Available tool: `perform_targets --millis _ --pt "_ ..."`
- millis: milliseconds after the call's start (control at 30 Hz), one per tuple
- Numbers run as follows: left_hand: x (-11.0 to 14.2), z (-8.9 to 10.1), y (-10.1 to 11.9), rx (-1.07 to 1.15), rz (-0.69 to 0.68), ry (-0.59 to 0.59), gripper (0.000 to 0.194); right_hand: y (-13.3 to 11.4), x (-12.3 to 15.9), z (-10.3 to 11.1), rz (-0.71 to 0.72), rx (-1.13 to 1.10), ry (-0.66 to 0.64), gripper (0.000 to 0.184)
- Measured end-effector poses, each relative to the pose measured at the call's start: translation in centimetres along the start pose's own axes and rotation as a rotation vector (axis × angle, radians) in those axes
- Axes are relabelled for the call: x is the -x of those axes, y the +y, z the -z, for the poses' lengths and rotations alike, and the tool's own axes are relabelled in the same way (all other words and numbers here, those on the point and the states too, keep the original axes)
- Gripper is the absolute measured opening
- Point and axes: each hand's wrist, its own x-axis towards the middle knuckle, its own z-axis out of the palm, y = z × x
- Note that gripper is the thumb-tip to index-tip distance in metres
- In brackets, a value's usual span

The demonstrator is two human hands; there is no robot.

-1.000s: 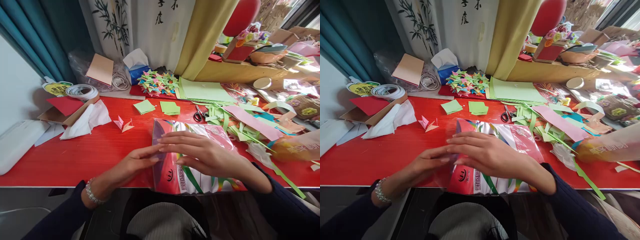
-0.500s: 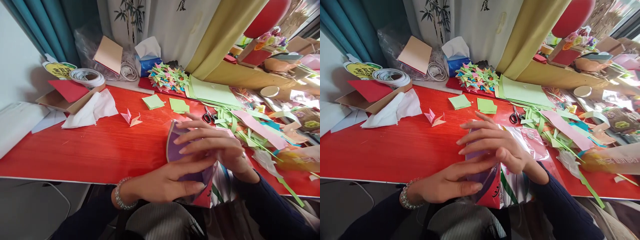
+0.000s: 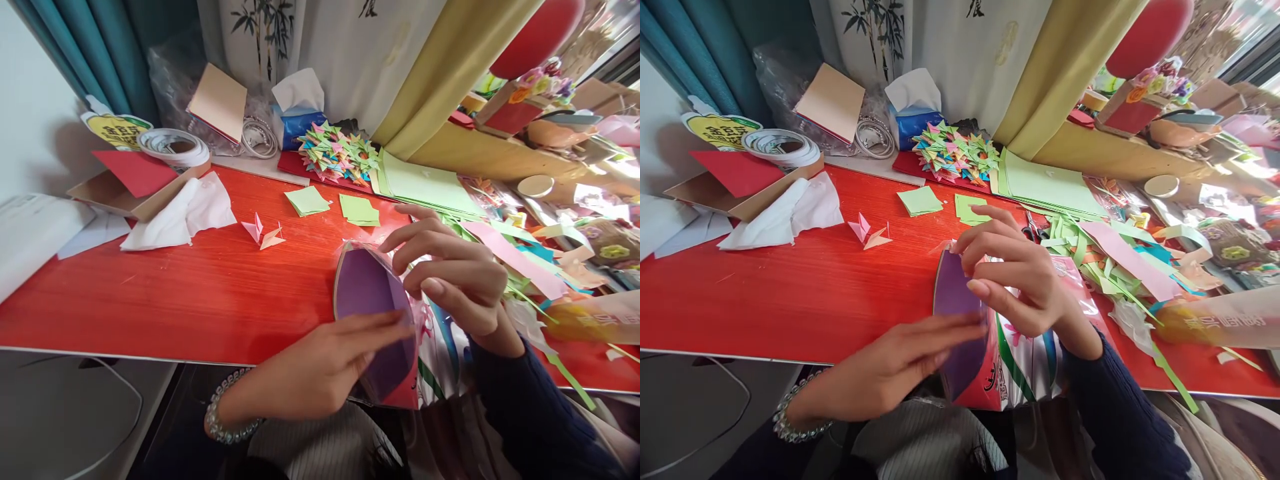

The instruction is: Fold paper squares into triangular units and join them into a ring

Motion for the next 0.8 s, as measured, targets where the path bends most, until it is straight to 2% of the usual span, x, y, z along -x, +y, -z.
perform_targets --millis 100,133,167,267,500,800 --pt "0.2 -0.9 -1.0 -0.090 0.181 0.349 0.044 -0.3 0.1 0.1 -0.026 0.030 0.012 0.039" --pt "0.2 -1.2 -1.3 -0.103 0.232 0.420 0.045 -0.3 0.1 0.2 -0.039 0.039 0.009 0.040" --pt "0.2 -1.5 -1.6 -0.108 0.269 0.442 0.049 -0.3 0.2 0.2 -0.054 0.050 0.006 0.042" --pt "0.1 -2.1 -2.2 -0.107 0.316 0.377 0.055 -0.2 0.3 0.3 -0.087 0.074 0.011 0.047" --pt "0.5 -2.6 -2.0 -0.130 0.223 0.301 0.052 -0.3 0.7 0.0 -0.053 -0.002 0.067 0.038" --pt "0.4 -2.1 -1.7 -0.130 0.148 0.159 0.053 -0.1 1.5 -0.1 -0.173 0.073 0.046 0.048"
